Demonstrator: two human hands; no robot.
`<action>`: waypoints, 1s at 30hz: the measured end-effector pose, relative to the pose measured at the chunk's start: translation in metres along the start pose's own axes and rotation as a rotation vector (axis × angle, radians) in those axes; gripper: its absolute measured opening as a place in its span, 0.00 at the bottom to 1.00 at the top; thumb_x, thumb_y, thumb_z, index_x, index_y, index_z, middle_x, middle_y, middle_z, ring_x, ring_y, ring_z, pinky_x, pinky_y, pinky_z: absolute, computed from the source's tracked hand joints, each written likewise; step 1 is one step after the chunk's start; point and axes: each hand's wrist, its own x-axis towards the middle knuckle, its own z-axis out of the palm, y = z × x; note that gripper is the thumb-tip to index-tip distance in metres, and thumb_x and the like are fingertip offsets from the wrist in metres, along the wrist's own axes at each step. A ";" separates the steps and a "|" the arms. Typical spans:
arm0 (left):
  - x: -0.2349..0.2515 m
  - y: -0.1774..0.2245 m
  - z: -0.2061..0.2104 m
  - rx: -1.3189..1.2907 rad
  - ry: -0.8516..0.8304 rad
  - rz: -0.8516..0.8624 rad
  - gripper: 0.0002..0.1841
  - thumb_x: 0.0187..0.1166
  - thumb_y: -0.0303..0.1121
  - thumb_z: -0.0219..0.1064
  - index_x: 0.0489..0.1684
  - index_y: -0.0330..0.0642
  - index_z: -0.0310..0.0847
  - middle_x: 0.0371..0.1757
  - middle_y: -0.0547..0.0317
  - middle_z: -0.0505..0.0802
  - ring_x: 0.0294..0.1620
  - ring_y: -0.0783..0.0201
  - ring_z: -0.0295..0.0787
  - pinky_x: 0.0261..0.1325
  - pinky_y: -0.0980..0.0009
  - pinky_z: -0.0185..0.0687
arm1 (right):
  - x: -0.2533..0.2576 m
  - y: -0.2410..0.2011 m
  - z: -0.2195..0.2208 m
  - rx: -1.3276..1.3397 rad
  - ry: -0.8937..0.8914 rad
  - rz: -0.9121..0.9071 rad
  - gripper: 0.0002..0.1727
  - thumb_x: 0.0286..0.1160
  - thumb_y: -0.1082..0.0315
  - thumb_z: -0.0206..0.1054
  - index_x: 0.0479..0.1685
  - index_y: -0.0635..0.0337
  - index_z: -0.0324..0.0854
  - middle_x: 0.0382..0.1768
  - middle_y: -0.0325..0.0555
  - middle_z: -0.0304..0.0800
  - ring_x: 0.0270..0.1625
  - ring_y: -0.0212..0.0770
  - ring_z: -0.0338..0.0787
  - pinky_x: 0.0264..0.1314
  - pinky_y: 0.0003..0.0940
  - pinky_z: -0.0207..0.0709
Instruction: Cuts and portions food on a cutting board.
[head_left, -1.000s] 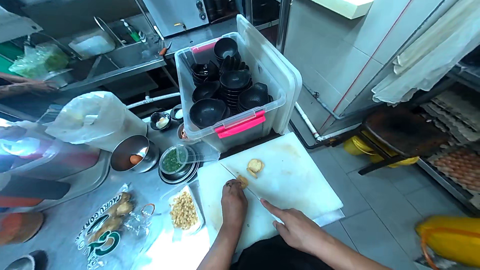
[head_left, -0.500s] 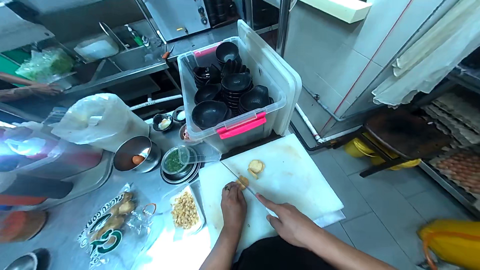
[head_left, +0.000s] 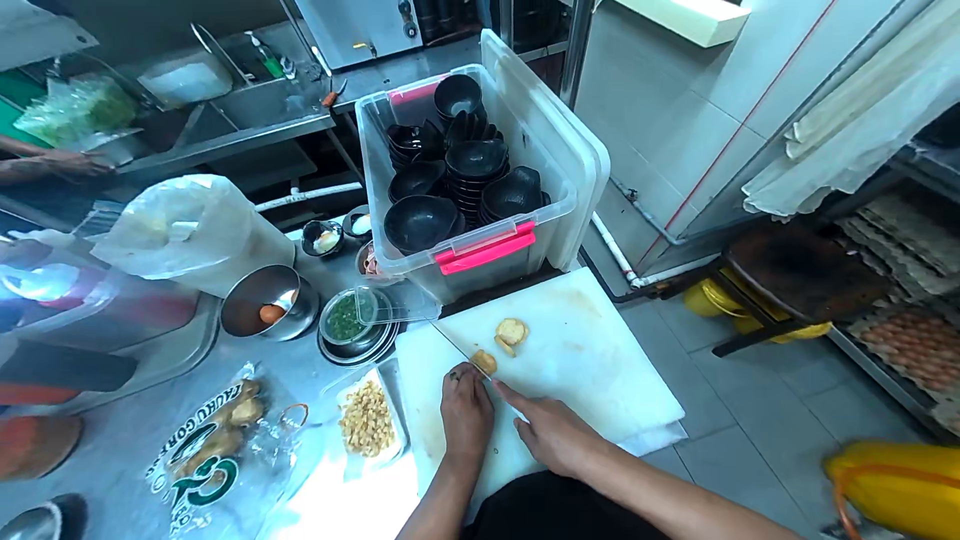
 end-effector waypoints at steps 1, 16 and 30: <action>-0.001 0.001 -0.001 -0.006 -0.002 -0.008 0.11 0.76 0.25 0.63 0.41 0.34 0.93 0.51 0.47 0.95 0.59 0.52 0.92 0.65 0.61 0.88 | -0.001 -0.001 -0.002 0.027 -0.007 0.001 0.37 0.91 0.58 0.51 0.97 0.27 0.41 0.49 0.61 0.91 0.53 0.62 0.91 0.60 0.62 0.81; -0.005 0.000 0.003 -0.020 0.049 -0.051 0.10 0.75 0.28 0.64 0.36 0.35 0.93 0.49 0.49 0.95 0.56 0.55 0.92 0.61 0.66 0.88 | -0.023 -0.002 -0.009 0.026 -0.025 0.004 0.36 0.91 0.57 0.52 0.97 0.27 0.44 0.49 0.58 0.92 0.52 0.59 0.91 0.59 0.59 0.81; -0.001 0.000 -0.004 -0.071 0.003 -0.077 0.10 0.77 0.29 0.63 0.40 0.37 0.93 0.52 0.50 0.94 0.57 0.56 0.91 0.63 0.64 0.87 | -0.008 0.004 -0.014 0.137 0.004 -0.037 0.37 0.89 0.56 0.55 0.96 0.23 0.47 0.55 0.59 0.90 0.54 0.59 0.91 0.61 0.61 0.80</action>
